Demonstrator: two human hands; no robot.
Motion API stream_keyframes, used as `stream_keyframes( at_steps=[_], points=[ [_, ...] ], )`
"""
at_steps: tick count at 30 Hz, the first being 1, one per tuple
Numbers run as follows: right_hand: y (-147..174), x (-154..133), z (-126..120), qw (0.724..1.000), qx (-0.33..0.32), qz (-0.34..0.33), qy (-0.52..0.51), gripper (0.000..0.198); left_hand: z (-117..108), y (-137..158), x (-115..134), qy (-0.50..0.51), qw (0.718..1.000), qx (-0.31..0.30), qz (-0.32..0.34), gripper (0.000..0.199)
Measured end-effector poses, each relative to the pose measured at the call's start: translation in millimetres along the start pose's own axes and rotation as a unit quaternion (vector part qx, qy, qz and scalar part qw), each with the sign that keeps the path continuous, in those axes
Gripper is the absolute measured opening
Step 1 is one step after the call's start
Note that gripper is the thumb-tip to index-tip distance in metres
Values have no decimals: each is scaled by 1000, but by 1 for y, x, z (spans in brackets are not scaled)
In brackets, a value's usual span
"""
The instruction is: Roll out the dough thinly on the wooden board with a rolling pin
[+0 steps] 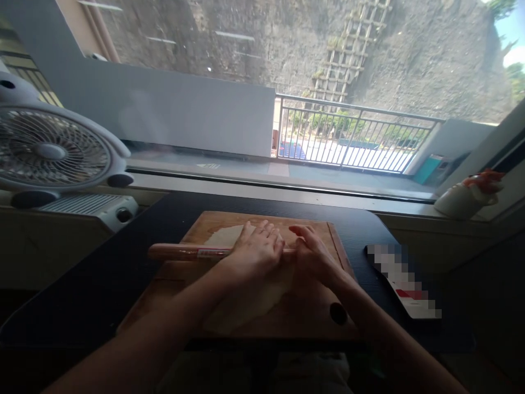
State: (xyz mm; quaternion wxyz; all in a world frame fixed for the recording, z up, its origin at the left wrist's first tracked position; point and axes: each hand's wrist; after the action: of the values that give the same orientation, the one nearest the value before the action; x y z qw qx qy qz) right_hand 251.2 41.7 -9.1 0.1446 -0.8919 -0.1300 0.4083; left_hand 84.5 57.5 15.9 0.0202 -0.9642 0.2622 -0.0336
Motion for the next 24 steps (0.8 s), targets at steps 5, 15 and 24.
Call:
stream_keyframes(
  at_steps=[5, 15, 24],
  points=[
    [27, 9, -29, 995, 38, -13, 93, 40, -9, -32, 1, 14, 997, -69, -20, 62],
    [43, 12, -33, 993, 100, -16, 66, 40, 0, 22, 18, -31, 998, -7, 59, 48],
    [47, 18, -35, 990, 123, 8, 63, 39, 8, -6, 29, -64, 994, 18, 87, 54]
  ],
)
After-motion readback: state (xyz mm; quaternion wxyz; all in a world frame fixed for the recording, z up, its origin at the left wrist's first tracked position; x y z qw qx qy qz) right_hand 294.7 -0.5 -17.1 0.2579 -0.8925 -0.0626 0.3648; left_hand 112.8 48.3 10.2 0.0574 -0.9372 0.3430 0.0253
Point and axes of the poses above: each hand's wrist, its own y-axis away from the middle knuckle, its own z-axis out of the palm, x = y × z
